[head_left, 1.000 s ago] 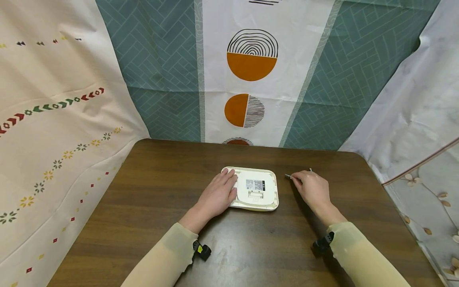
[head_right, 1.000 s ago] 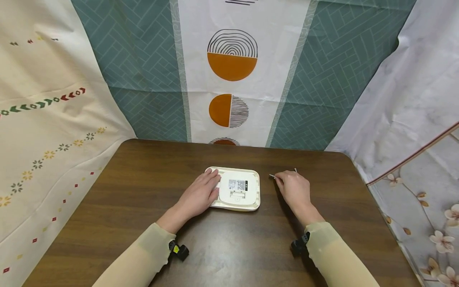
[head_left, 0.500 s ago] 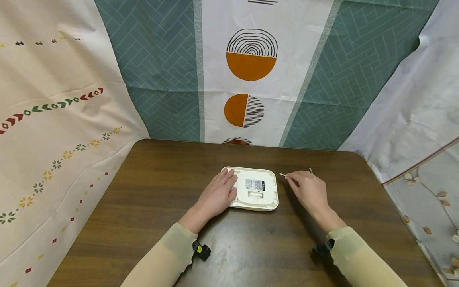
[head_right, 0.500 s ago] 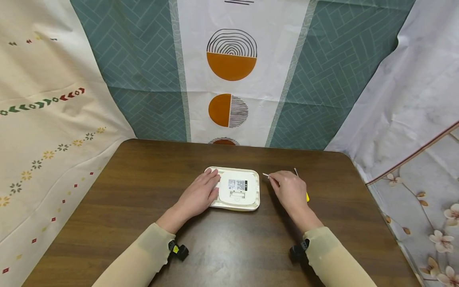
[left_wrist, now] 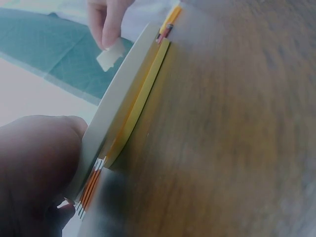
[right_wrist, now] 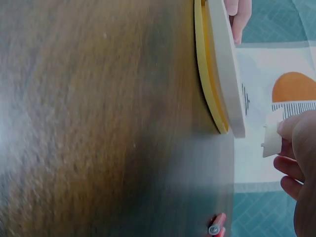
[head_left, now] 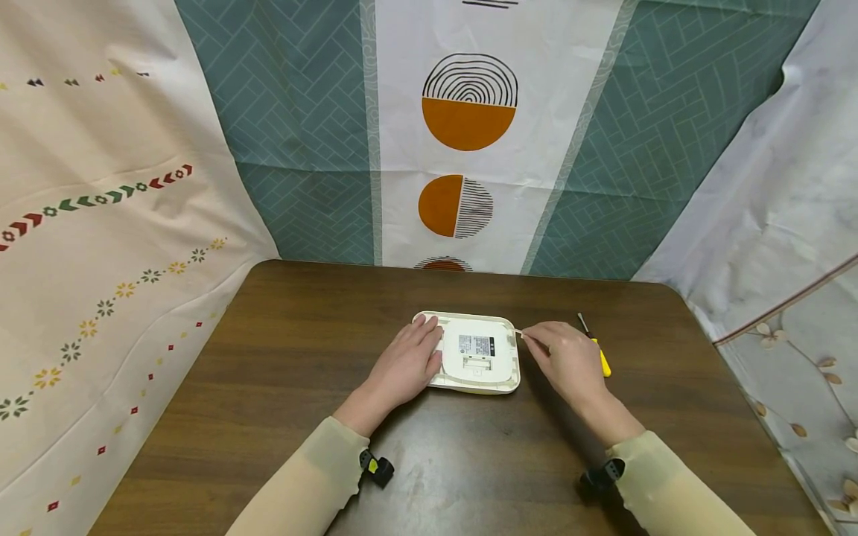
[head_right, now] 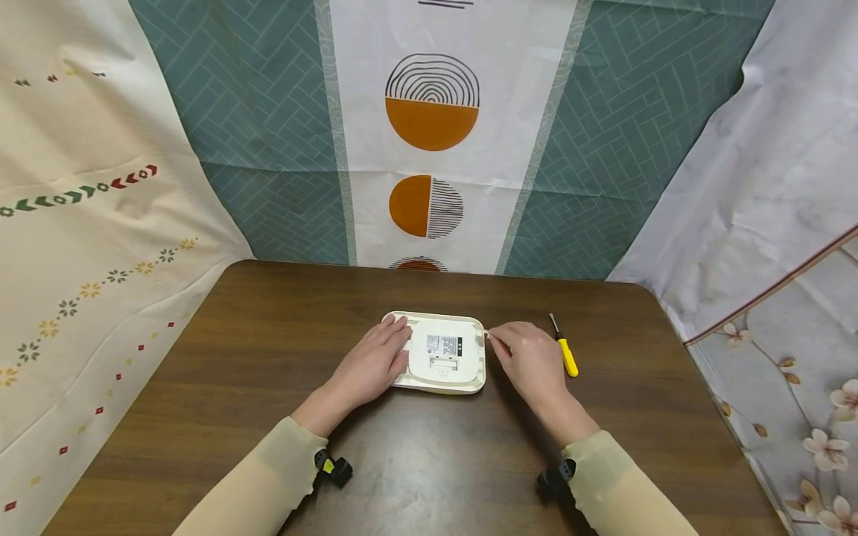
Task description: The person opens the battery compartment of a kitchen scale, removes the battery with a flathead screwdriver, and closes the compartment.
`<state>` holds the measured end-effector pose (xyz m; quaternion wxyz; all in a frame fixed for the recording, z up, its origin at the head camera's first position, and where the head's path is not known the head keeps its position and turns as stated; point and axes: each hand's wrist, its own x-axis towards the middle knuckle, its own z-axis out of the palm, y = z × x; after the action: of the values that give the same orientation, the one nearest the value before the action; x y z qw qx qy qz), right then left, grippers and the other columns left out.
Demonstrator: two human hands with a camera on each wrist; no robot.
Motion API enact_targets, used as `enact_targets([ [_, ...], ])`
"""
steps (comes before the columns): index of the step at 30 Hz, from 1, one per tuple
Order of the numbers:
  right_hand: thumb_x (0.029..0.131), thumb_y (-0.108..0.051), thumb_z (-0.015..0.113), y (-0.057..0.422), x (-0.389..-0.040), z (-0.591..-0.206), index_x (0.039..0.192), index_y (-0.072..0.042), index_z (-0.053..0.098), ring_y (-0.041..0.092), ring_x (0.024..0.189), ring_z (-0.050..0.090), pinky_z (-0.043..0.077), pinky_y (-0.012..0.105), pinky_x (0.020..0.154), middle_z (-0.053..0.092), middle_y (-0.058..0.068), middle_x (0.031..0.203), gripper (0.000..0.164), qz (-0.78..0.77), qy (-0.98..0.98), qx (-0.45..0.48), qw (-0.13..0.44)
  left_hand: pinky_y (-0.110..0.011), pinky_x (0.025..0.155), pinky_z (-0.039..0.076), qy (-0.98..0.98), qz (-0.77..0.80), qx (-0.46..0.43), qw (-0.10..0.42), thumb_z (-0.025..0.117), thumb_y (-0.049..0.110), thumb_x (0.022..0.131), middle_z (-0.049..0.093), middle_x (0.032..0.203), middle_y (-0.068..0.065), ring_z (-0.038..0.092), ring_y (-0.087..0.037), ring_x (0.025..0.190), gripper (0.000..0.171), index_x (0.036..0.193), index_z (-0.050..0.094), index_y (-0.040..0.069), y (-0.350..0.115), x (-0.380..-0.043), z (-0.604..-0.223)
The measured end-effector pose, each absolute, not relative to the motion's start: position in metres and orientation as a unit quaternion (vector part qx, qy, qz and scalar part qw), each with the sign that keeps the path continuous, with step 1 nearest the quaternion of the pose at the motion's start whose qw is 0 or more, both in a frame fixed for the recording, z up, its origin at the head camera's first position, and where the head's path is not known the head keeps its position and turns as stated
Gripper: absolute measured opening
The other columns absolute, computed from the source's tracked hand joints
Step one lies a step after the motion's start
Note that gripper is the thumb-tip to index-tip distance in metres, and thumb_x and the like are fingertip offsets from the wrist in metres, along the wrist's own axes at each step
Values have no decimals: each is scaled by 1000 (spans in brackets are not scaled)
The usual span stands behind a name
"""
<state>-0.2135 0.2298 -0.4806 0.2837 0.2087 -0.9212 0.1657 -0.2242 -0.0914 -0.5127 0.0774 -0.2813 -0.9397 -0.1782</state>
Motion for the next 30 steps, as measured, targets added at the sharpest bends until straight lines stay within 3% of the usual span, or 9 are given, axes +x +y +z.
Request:
enact_targets([
  [30, 87, -7, 94, 194, -199, -481, 106, -9, 88, 25, 100, 77, 66, 47, 90, 81, 4, 103, 20, 166, -887, 328, 278, -51, 132, 30, -939, -178, -282, 79, 54, 24, 116, 46, 170, -19, 34, -38, 163, 49, 159, 57, 0, -92, -224, -515],
])
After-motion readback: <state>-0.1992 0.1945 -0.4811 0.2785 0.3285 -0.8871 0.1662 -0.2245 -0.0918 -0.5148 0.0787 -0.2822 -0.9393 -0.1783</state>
